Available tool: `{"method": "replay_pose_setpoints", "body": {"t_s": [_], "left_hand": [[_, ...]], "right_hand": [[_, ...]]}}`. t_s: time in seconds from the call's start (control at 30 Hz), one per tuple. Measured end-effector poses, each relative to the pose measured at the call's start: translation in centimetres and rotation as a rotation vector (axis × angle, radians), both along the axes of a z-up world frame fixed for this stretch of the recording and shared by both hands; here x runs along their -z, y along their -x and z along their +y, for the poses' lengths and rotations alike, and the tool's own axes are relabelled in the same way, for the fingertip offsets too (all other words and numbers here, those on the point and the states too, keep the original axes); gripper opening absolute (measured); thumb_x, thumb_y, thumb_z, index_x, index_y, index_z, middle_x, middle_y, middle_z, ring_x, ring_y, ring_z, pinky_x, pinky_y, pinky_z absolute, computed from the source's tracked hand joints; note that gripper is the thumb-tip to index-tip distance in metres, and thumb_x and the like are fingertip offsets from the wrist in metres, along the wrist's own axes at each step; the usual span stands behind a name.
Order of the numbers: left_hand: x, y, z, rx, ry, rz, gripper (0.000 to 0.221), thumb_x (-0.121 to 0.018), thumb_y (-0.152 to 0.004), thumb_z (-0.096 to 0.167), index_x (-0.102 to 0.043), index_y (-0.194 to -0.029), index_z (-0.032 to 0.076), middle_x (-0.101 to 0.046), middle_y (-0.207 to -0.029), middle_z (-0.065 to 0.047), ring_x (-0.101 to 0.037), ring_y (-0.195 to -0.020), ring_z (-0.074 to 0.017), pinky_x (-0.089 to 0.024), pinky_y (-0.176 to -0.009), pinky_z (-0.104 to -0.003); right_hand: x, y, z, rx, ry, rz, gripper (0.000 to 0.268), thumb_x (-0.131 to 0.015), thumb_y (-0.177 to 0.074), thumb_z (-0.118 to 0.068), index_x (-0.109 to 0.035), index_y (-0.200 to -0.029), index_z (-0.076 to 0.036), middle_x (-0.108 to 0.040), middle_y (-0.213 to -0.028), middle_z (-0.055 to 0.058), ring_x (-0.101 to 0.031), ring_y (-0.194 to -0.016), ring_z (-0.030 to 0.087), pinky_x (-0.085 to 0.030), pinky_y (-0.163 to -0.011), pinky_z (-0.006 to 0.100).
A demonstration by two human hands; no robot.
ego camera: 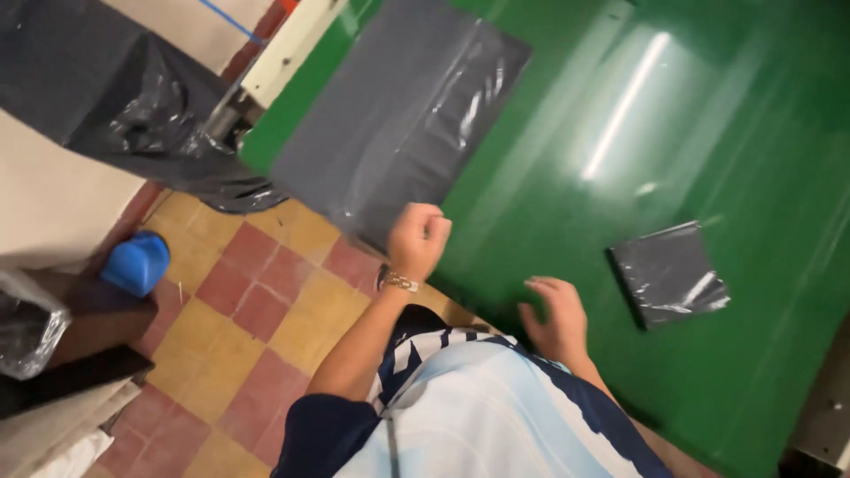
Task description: Folding plastic bags into rectangles and stacking them in a crate at the end of a conveyor belt.
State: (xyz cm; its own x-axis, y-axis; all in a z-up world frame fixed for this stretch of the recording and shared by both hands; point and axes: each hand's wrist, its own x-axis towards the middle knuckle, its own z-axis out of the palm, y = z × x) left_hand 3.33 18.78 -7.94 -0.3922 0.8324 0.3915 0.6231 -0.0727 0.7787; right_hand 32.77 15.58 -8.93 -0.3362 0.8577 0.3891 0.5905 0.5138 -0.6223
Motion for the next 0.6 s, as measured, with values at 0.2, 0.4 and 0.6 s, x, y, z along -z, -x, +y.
{"method": "replay_pose_setpoints", "body": {"t_s": [0.2,0.4,0.6], "left_hand": [[9.0,20.2,-2.2,-0.697,0.049,-0.379,0.019,-0.066,-0.087,0.019,-0.061,-0.105,0.015,-0.063,-0.107,-0.007,-0.06,-0.105,-0.021,-0.045,-0.096,-0.033],[14.2,30.4,-3.4,-0.383,0.44,-1.042,0.071,-0.062,-0.092,0.036,-0.039,-0.151,0.004,-0.034,-0.156,-0.019,-0.034,-0.143,-0.0327,-0.029,-0.117,-0.048],[6.7,35.2,-5.3,0.104,0.491,-0.427,0.035,-0.077,-0.086,0.027,-0.071,-0.106,0.0,-0.065,-0.125,-0.018,-0.057,-0.124,-0.0318,-0.044,-0.107,-0.043]], "right_hand": [[-4.6,18.1,1.8,-0.59,-0.352,-0.329,0.057,-0.063,-0.085,-0.015,-0.054,-0.141,-0.012,-0.053,-0.144,0.015,-0.044,-0.139,0.035,-0.032,-0.118,0.046],[-1.8,24.8,4.1,-0.609,-0.47,-0.604,0.062,-0.055,-0.087,-0.013,-0.043,-0.148,-0.014,-0.039,-0.156,0.019,-0.031,-0.148,0.037,-0.024,-0.121,0.054],[-3.2,26.8,5.3,-0.494,-0.421,-0.448,0.034,-0.047,-0.101,-0.022,-0.057,-0.132,-0.013,-0.057,-0.138,0.014,-0.051,-0.133,0.031,-0.038,-0.11,0.051]]}}
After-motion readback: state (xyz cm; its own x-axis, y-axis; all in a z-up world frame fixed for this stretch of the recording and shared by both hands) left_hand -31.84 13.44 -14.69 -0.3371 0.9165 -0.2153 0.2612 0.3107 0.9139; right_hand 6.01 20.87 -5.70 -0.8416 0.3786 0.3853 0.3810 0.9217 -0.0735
